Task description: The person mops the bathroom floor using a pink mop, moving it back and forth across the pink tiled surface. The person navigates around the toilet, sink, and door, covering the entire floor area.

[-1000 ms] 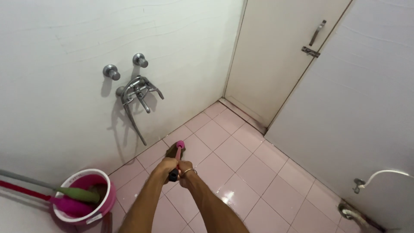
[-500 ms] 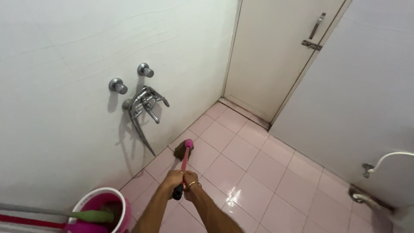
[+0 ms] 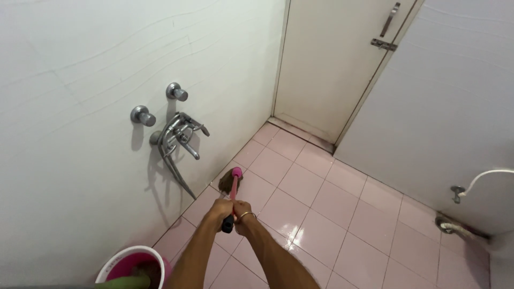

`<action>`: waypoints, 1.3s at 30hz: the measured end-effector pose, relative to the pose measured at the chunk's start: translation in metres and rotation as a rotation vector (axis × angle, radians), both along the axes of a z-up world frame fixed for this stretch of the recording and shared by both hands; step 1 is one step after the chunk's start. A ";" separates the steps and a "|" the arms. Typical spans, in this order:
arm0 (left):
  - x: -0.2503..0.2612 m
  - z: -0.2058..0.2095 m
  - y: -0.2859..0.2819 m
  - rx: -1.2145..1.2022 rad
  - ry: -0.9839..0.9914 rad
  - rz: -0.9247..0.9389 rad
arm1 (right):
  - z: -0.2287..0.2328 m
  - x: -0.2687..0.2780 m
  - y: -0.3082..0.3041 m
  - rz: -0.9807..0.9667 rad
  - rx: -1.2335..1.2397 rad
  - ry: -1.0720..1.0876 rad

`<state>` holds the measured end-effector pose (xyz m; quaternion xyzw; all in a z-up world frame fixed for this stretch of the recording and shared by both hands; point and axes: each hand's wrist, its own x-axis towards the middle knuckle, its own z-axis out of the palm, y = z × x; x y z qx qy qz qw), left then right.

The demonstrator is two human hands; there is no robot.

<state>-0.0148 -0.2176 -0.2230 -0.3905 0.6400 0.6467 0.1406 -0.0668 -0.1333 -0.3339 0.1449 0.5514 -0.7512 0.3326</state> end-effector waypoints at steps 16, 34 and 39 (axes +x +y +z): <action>-0.083 -0.021 -0.013 0.023 0.054 -0.014 | 0.016 -0.066 -0.010 -0.022 0.024 -0.037; -0.111 -0.023 -0.055 0.097 0.139 -0.082 | 0.014 -0.097 -0.048 -0.109 0.012 -0.029; -0.106 -0.020 -0.097 0.058 0.091 -0.125 | -0.002 -0.090 -0.093 -0.166 -0.039 -0.004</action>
